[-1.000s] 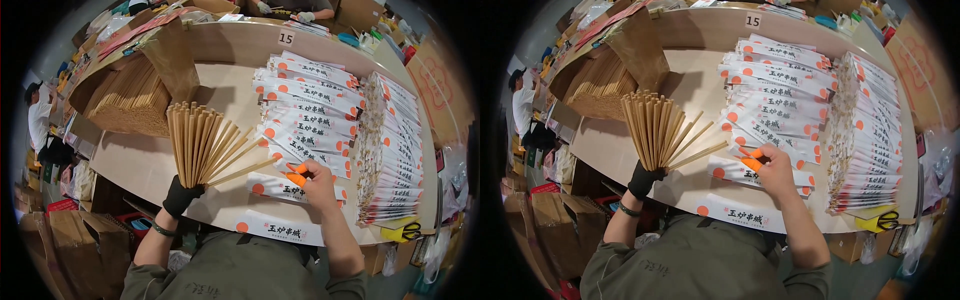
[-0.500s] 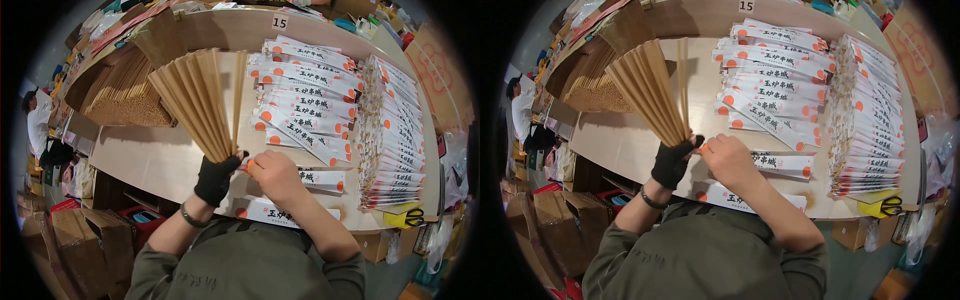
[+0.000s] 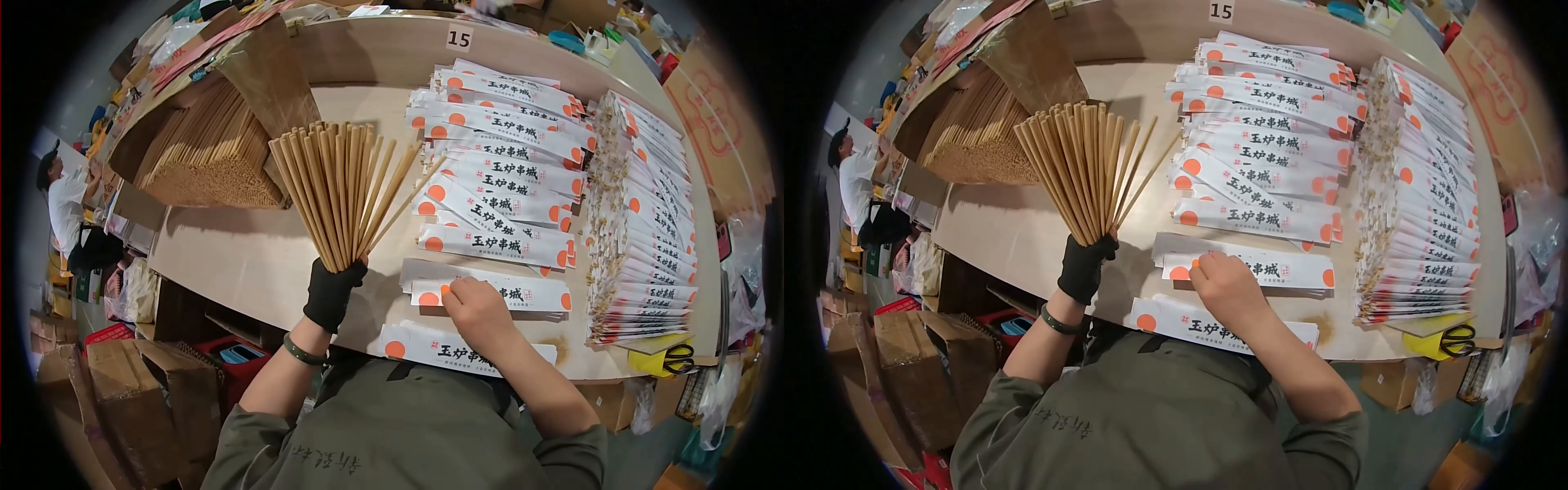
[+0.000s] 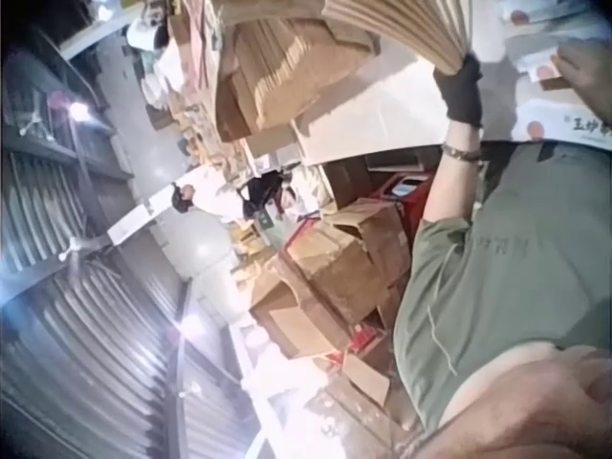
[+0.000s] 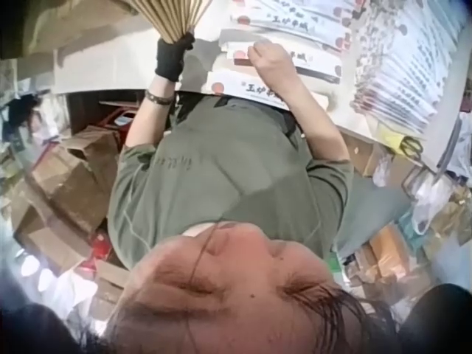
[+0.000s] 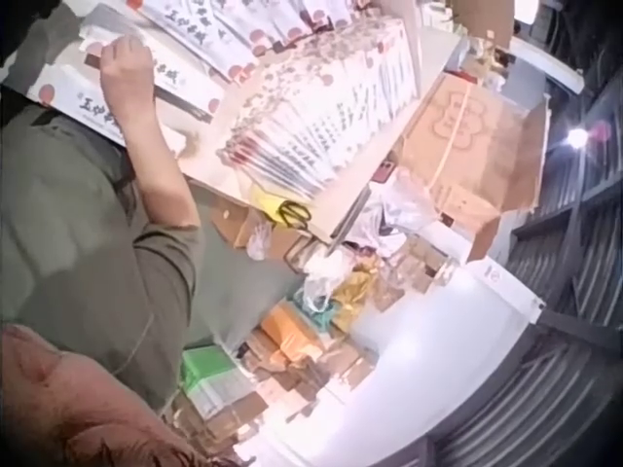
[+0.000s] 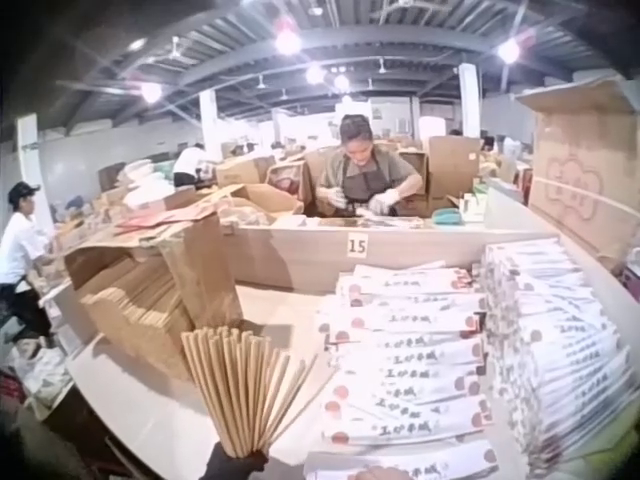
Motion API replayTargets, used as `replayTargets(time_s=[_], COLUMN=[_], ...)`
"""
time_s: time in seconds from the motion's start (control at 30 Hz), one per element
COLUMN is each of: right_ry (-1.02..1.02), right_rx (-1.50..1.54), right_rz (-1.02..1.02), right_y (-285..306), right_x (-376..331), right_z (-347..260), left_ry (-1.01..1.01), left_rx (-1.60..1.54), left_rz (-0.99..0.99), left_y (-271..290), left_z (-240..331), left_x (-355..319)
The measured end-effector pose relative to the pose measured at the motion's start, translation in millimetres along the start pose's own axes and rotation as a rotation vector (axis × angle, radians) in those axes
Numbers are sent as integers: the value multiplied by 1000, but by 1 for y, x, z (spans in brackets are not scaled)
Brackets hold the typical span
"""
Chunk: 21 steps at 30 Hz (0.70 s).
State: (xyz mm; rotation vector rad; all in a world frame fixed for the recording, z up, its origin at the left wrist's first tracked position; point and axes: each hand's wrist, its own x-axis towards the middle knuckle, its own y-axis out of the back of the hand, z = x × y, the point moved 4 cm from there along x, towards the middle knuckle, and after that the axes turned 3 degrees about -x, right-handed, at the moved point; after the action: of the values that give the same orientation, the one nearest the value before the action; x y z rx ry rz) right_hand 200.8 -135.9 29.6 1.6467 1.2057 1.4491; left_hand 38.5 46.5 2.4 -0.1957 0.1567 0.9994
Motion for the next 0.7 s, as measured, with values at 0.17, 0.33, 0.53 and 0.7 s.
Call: replayTargets(time_s=[0.17, 0.33, 0.53, 0.7], right_ry=[-165, -771, -830, -618], right_rx=[149, 656, 834, 618], right_rz=[165, 123, 79, -9], right_y=[9, 27, 48, 55], right_x=[2, 7, 12, 13], right_z=[6, 40, 59, 52], left_ry=[75, 135, -305, -421], left_rx=[-69, 33, 693, 793], left_rz=[-9, -68, -147, -137], left_y=[10, 30, 48, 59], left_z=[0, 6, 31, 56], left_x=[-9, -13, -10, -4])
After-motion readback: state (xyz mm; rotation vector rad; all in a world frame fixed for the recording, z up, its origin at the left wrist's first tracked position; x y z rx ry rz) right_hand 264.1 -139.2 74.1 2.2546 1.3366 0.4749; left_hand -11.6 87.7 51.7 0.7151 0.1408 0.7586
